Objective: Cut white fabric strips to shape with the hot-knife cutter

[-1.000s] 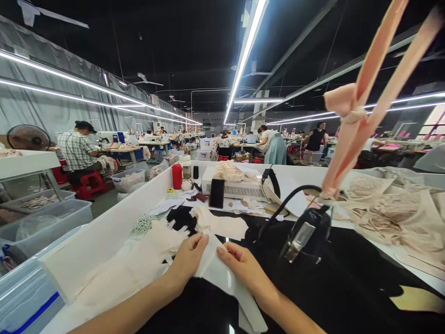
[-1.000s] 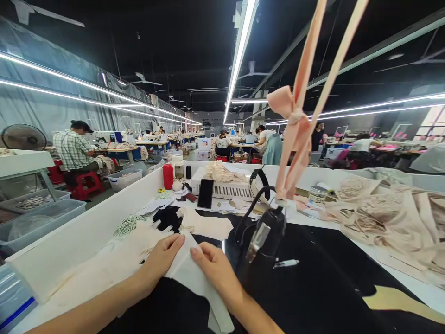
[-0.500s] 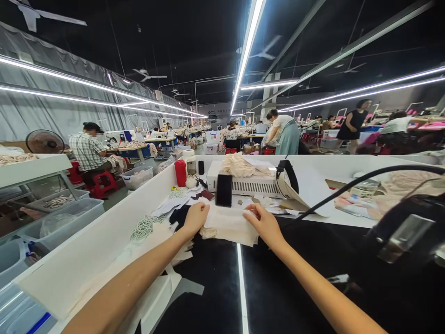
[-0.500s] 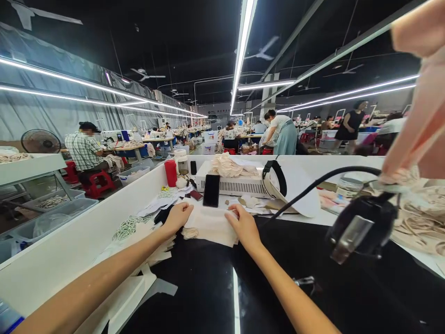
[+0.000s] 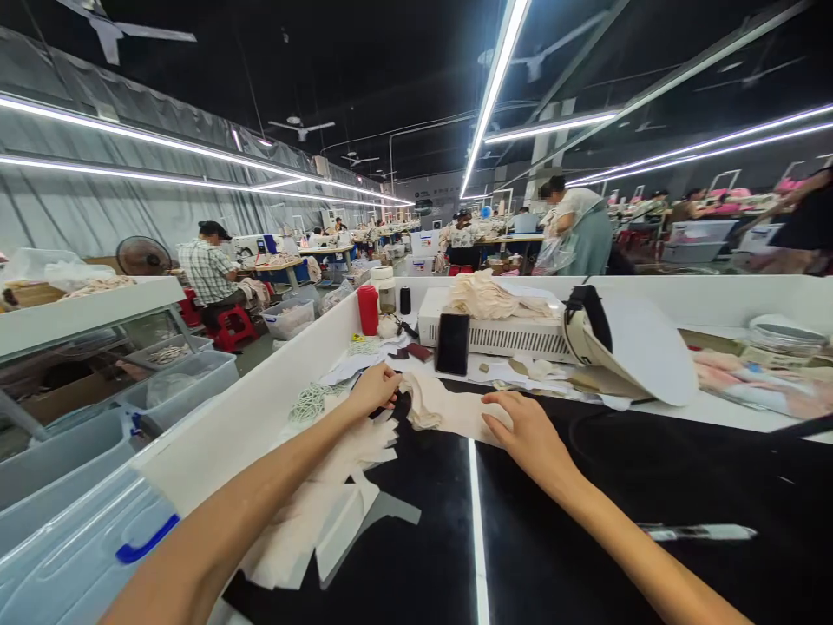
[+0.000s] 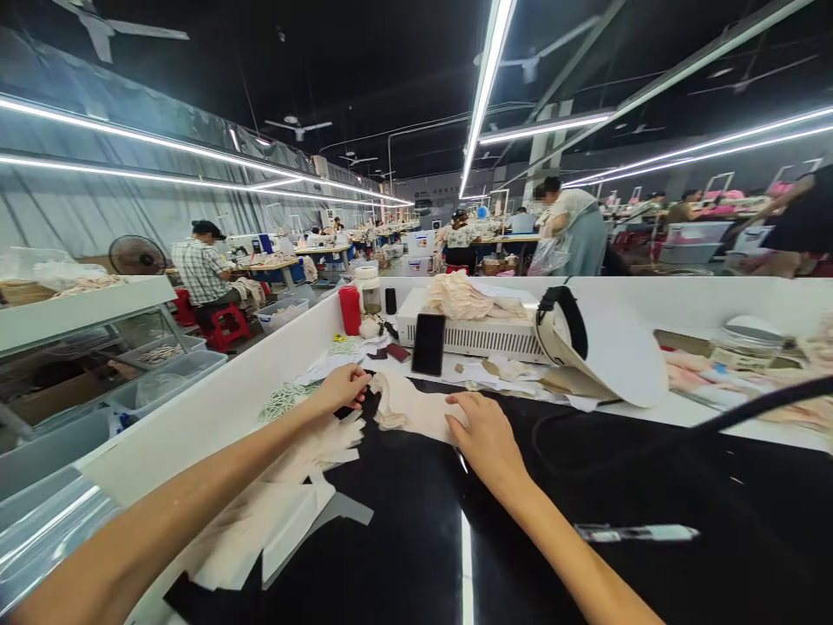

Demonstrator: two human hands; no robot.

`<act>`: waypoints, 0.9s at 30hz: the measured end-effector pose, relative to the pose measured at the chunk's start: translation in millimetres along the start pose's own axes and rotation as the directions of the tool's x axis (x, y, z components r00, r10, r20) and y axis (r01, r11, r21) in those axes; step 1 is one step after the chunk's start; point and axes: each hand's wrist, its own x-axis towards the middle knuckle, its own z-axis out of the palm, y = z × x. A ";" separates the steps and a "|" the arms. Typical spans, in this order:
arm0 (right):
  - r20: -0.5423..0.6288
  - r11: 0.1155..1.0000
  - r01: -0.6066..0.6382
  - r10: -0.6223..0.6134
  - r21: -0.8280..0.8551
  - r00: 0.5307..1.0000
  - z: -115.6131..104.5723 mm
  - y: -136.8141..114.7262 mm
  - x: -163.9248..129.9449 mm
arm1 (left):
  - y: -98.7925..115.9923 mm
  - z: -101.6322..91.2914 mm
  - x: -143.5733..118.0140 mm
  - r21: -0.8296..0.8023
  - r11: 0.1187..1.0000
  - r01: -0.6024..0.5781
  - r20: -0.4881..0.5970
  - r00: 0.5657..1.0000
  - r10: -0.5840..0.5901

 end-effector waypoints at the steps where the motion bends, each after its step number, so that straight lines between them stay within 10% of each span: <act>1: 0.013 0.999 0.018 -0.019 0.027 1.000 0.5 -5.9 -4.0 | -4.0 -12.2 -6.7 0.035 0.999 -0.001 0.005 1.000 0.001; 9: 0.164 0.968 0.118 -0.156 0.220 0.974 8.7 -58.5 -43.1 | -48.0 -82.4 -114.5 0.334 0.922 -0.196 0.238 0.964 0.118; 15: 0.270 0.948 0.175 -0.247 0.265 0.931 6.8 -90.3 -67.5 | -68.9 -68.8 -167.4 0.380 0.810 -0.447 0.341 0.881 0.327; 23: 0.310 0.809 0.561 -0.586 0.173 0.749 22.2 -124.5 -99.3 | -80.9 -63.0 -182.5 0.352 0.642 -0.681 0.402 0.729 0.554; 27: 0.320 0.795 0.581 -0.603 0.173 0.731 37.2 -133.2 -107.1 | -85.5 -49.4 -185.4 0.322 0.581 -0.748 0.442 0.661 0.606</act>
